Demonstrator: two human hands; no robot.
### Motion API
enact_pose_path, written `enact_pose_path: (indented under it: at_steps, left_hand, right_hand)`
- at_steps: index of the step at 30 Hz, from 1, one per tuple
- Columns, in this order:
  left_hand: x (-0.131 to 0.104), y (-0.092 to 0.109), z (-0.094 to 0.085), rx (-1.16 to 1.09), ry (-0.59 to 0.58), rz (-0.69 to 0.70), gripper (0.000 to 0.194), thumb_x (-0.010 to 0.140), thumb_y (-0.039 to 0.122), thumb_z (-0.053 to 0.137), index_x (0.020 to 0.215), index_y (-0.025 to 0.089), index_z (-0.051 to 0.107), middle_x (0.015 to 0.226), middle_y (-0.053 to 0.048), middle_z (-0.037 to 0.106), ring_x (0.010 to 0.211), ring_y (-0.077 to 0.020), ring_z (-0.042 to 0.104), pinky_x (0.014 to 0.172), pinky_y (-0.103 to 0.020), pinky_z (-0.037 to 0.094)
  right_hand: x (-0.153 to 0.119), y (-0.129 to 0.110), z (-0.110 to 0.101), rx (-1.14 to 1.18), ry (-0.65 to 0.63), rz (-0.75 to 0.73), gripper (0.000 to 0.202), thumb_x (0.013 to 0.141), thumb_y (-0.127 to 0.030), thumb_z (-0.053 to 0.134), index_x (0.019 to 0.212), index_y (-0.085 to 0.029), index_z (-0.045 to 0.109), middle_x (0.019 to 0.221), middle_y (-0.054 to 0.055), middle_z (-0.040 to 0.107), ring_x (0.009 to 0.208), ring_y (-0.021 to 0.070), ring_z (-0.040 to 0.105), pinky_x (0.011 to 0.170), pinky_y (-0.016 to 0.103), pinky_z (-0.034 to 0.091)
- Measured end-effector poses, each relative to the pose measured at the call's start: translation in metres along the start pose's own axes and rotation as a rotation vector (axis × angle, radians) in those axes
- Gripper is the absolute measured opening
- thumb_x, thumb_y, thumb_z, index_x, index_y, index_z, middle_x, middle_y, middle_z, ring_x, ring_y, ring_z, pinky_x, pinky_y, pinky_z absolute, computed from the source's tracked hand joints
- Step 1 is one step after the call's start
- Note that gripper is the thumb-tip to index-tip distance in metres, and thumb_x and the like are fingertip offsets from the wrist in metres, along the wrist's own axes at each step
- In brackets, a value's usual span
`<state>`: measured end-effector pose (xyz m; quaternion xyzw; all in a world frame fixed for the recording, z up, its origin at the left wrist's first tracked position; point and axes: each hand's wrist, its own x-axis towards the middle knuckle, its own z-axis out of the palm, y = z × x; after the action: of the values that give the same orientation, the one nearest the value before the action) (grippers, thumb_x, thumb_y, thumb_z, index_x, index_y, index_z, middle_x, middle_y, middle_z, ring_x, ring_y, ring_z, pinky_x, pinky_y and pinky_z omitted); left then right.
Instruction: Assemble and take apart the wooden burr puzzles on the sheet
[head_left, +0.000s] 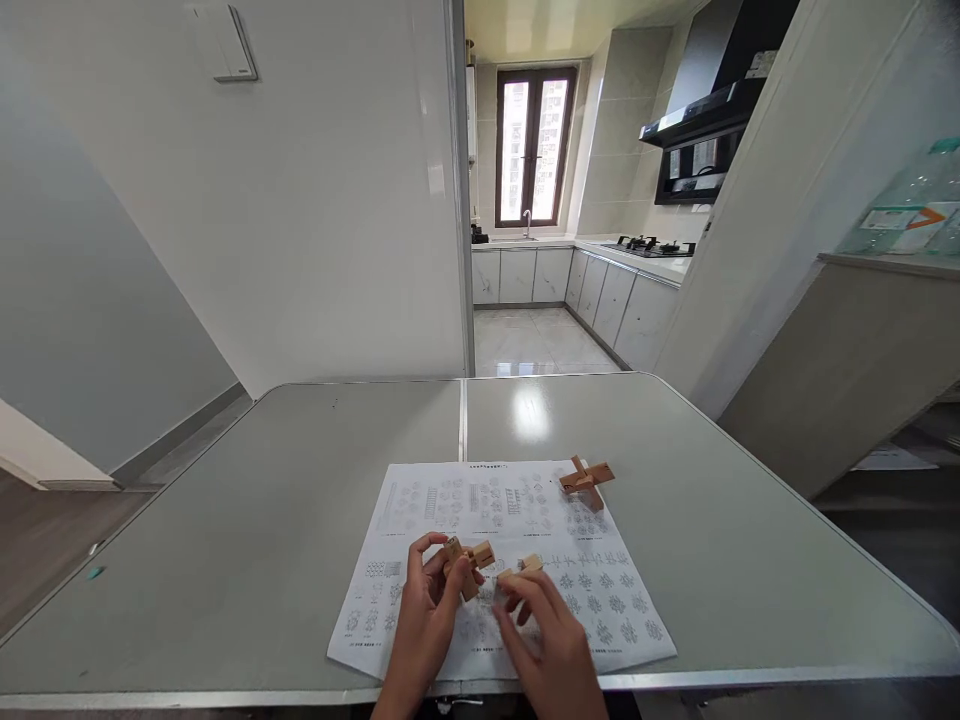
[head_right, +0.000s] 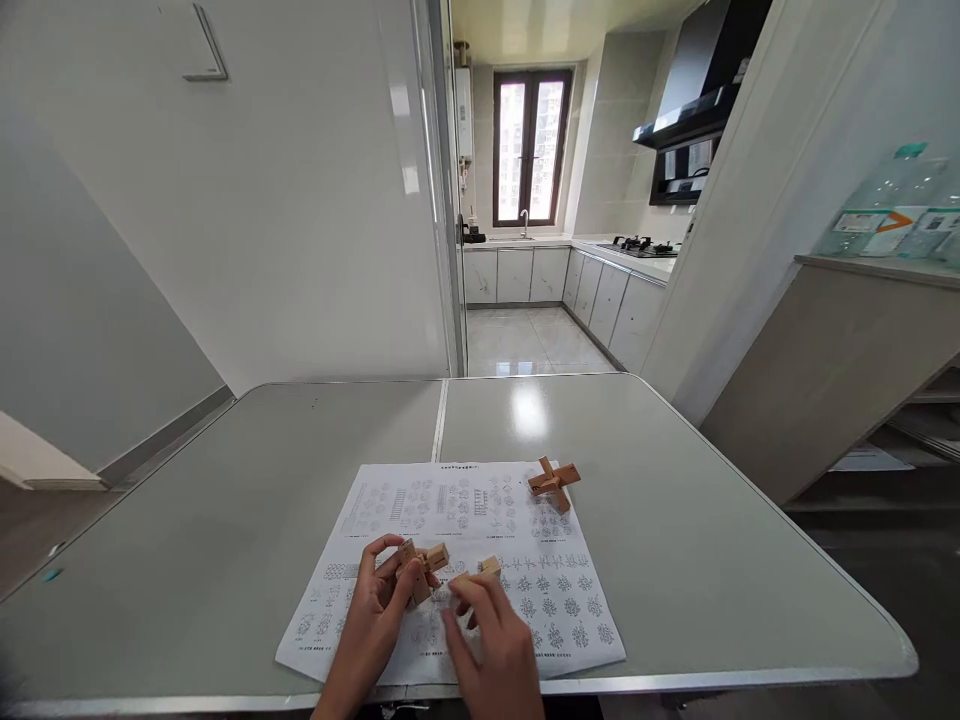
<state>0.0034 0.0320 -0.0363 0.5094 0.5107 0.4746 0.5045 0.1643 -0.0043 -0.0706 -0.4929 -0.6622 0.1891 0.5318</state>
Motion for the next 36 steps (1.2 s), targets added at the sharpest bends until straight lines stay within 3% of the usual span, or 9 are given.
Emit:
enact_pose_path:
  at_steps: [2, 5, 9, 12, 16, 21, 25, 31, 36]
  left_hand:
    - [0.001, -0.003, 0.000, 0.010, -0.012, -0.008, 0.050, 0.095, 0.061, 0.058, 0.122, 0.025, 0.038, 0.110, -0.010, 0.076, 0.090, -0.0238, 0.075, 0.091, -0.043, 0.057]
    - [0.002, -0.007, 0.000, 0.049, -0.031, -0.003, 0.050, 0.096, 0.062, 0.055, 0.126, 0.024, 0.040, 0.111, -0.010, 0.075, 0.084, -0.0227, 0.074, 0.087, -0.042, 0.058]
    - [0.004, -0.011, -0.001, 0.085, -0.052, 0.043, 0.046, 0.099, 0.061, 0.049, 0.128, 0.025, 0.045, 0.112, -0.008, 0.073, 0.076, -0.0189, 0.070, 0.082, -0.039, 0.058]
    - [0.004, -0.012, -0.001, 0.113, -0.062, 0.041, 0.049, 0.101, 0.063, 0.043, 0.131, 0.025, 0.044, 0.116, -0.009, 0.071, 0.071, -0.0166, 0.066, 0.077, -0.036, 0.057]
    - [0.002, -0.011, 0.002, 0.093, -0.030, 0.031, 0.051, 0.101, 0.062, 0.044, 0.137, 0.026, 0.041, 0.131, -0.012, 0.063, 0.067, -0.0145, 0.061, 0.072, -0.035, 0.056]
    - [-0.002, -0.009, 0.006, 0.099, -0.014, 0.034, 0.050, 0.101, 0.061, 0.045, 0.139, 0.029, 0.042, 0.131, -0.009, 0.059, 0.062, -0.0132, 0.058, 0.066, -0.034, 0.054]
    - [-0.003, -0.006, 0.008, 0.117, -0.001, 0.022, 0.050, 0.099, 0.064, 0.045, 0.133, 0.027, 0.049, 0.123, -0.008, 0.062, 0.060, -0.0136, 0.057, 0.063, -0.032, 0.052]
    - [-0.006, -0.001, 0.008, 0.142, -0.024, 0.015, 0.051, 0.098, 0.065, 0.047, 0.128, 0.024, 0.054, 0.097, -0.005, 0.069, 0.058, -0.0152, 0.057, 0.062, -0.031, 0.050]
    - [-0.008, 0.002, 0.007, 0.138, -0.036, 0.026, 0.051, 0.098, 0.064, 0.048, 0.129, 0.024, 0.054, 0.071, 0.002, 0.059, 0.058, -0.0181, 0.057, 0.060, -0.030, 0.048]
  right_hand:
    - [0.004, 0.011, -0.017, -0.064, 0.007, 0.037, 0.016, 0.103, -0.031, 0.053, 0.111, -0.026, 0.065, 0.105, 0.007, 0.070, 0.076, 0.0186, 0.070, 0.072, 0.031, 0.062]
    - [0.010, 0.027, -0.037, -0.154, -0.004, 0.087, 0.021, 0.102, -0.032, 0.054, 0.120, -0.028, 0.064, 0.116, 0.009, 0.067, 0.104, 0.0258, 0.069, 0.088, 0.039, 0.061]
    - [0.013, 0.039, -0.043, -0.241, -0.093, 0.103, 0.033, 0.098, -0.031, 0.060, 0.131, -0.032, 0.062, 0.127, 0.008, 0.062, 0.119, 0.0289, 0.064, 0.096, 0.042, 0.060]
    - [0.015, 0.041, -0.039, -0.257, -0.134, 0.090, 0.036, 0.095, -0.026, 0.064, 0.130, -0.032, 0.064, 0.121, 0.008, 0.063, 0.115, 0.0287, 0.065, 0.095, 0.042, 0.060]
    - [0.020, 0.039, -0.039, -0.191, -0.205, 0.108, 0.016, 0.096, -0.022, 0.061, 0.109, -0.029, 0.068, 0.110, 0.006, 0.066, 0.104, 0.0259, 0.065, 0.091, 0.040, 0.058]
    - [0.025, 0.029, -0.048, -0.037, -0.283, 0.260, 0.012, 0.100, -0.034, 0.057, 0.103, -0.025, 0.065, 0.098, 0.004, 0.069, 0.088, 0.0221, 0.066, 0.080, 0.033, 0.053]
    - [0.028, 0.017, -0.049, 0.167, -0.296, 0.420, 0.034, 0.098, -0.054, 0.056, 0.103, -0.022, 0.067, 0.078, 0.000, 0.064, 0.067, 0.0176, 0.061, 0.062, 0.027, 0.048]
    - [0.030, 0.010, -0.040, 0.398, -0.288, 0.603, 0.055, 0.091, -0.069, 0.058, 0.105, -0.018, 0.073, 0.072, 0.002, 0.065, 0.069, 0.0193, 0.062, 0.065, 0.028, 0.050]
    - [0.031, 0.008, -0.038, 0.397, -0.293, 0.611, 0.058, 0.090, -0.072, 0.058, 0.104, -0.017, 0.074, 0.075, 0.004, 0.068, 0.068, 0.0188, 0.060, 0.063, 0.028, 0.049]
